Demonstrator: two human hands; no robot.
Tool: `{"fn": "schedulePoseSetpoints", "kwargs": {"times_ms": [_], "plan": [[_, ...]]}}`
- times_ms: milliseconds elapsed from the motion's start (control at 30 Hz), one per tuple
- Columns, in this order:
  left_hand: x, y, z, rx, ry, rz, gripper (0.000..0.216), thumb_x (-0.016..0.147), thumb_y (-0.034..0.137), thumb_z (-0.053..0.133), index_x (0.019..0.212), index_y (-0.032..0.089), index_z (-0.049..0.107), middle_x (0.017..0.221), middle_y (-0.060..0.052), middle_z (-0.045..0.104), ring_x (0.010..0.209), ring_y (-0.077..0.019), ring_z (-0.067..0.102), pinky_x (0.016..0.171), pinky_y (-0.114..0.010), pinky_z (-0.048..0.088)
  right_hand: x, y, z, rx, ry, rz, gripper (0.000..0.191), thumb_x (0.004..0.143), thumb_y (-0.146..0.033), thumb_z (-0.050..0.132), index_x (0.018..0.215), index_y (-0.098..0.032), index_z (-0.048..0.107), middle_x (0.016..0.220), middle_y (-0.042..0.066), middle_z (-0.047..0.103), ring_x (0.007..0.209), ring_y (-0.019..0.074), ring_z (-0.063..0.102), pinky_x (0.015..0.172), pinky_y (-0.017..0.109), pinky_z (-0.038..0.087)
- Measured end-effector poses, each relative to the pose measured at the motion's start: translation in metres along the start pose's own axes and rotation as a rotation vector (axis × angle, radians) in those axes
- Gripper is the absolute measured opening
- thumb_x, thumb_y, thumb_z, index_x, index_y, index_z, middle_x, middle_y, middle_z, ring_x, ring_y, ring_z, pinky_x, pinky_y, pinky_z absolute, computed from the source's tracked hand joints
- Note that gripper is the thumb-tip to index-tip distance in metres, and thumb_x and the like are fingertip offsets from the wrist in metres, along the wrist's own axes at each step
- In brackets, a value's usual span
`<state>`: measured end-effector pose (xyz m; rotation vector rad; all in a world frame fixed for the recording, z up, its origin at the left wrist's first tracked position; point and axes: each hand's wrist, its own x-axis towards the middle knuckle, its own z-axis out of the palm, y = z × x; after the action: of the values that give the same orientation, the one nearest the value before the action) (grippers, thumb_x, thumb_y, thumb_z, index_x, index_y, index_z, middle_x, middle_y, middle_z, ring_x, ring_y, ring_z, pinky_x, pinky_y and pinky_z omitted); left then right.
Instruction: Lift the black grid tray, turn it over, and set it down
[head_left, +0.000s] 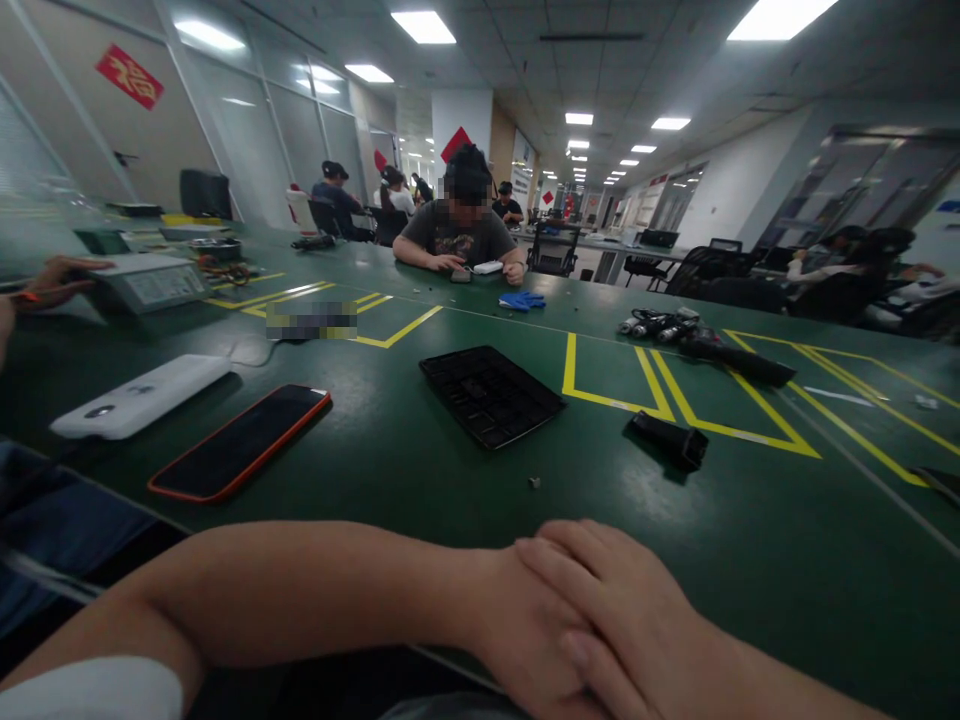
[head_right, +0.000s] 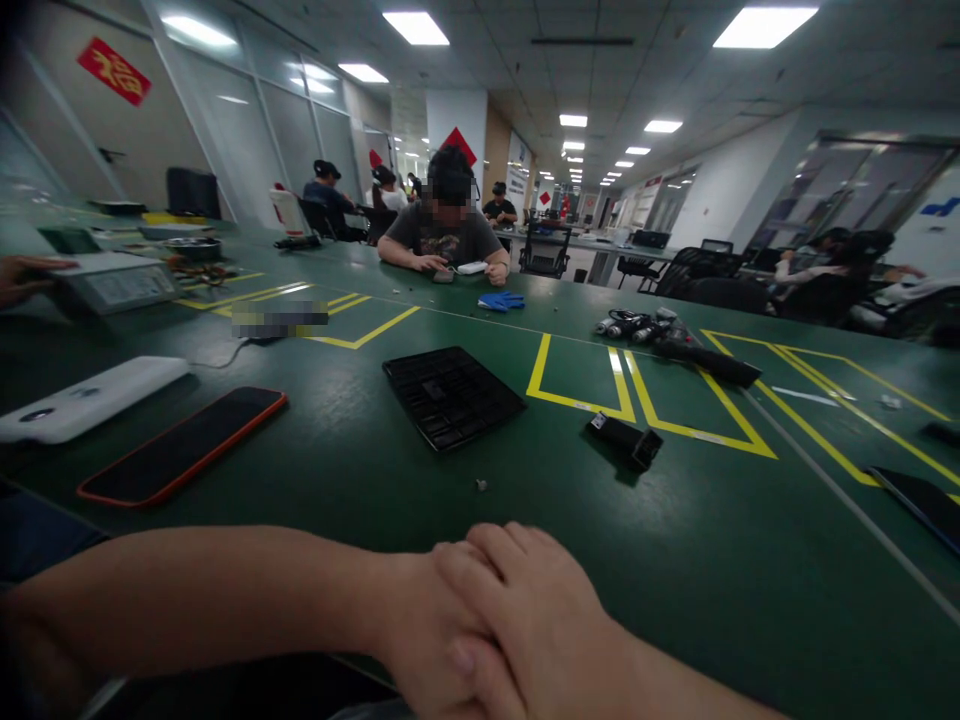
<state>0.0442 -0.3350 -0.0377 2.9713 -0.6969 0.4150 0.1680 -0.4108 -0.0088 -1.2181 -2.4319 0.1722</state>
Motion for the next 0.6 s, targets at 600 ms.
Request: {"fn": "schedulePoseSetpoints", "kwargs": {"times_ms": [600], "plan": [[0.012,0.003,-0.020,0.216,0.064,0.215,0.035,0.078,0.026,0.038,0.088,0.025,0.072,0.105,-0.005,0.066,0.110,-0.0188,0.054,0.095,-0.025,0.042,0.005,-0.001,-0.043,0.403,-0.475,0.211,0.033,0.091,-0.028,0.031,0.120,-0.023,0.048,0.105,0.005,0.062,0.092,0.0169,0.058,0.078,0.030,0.045]]}}
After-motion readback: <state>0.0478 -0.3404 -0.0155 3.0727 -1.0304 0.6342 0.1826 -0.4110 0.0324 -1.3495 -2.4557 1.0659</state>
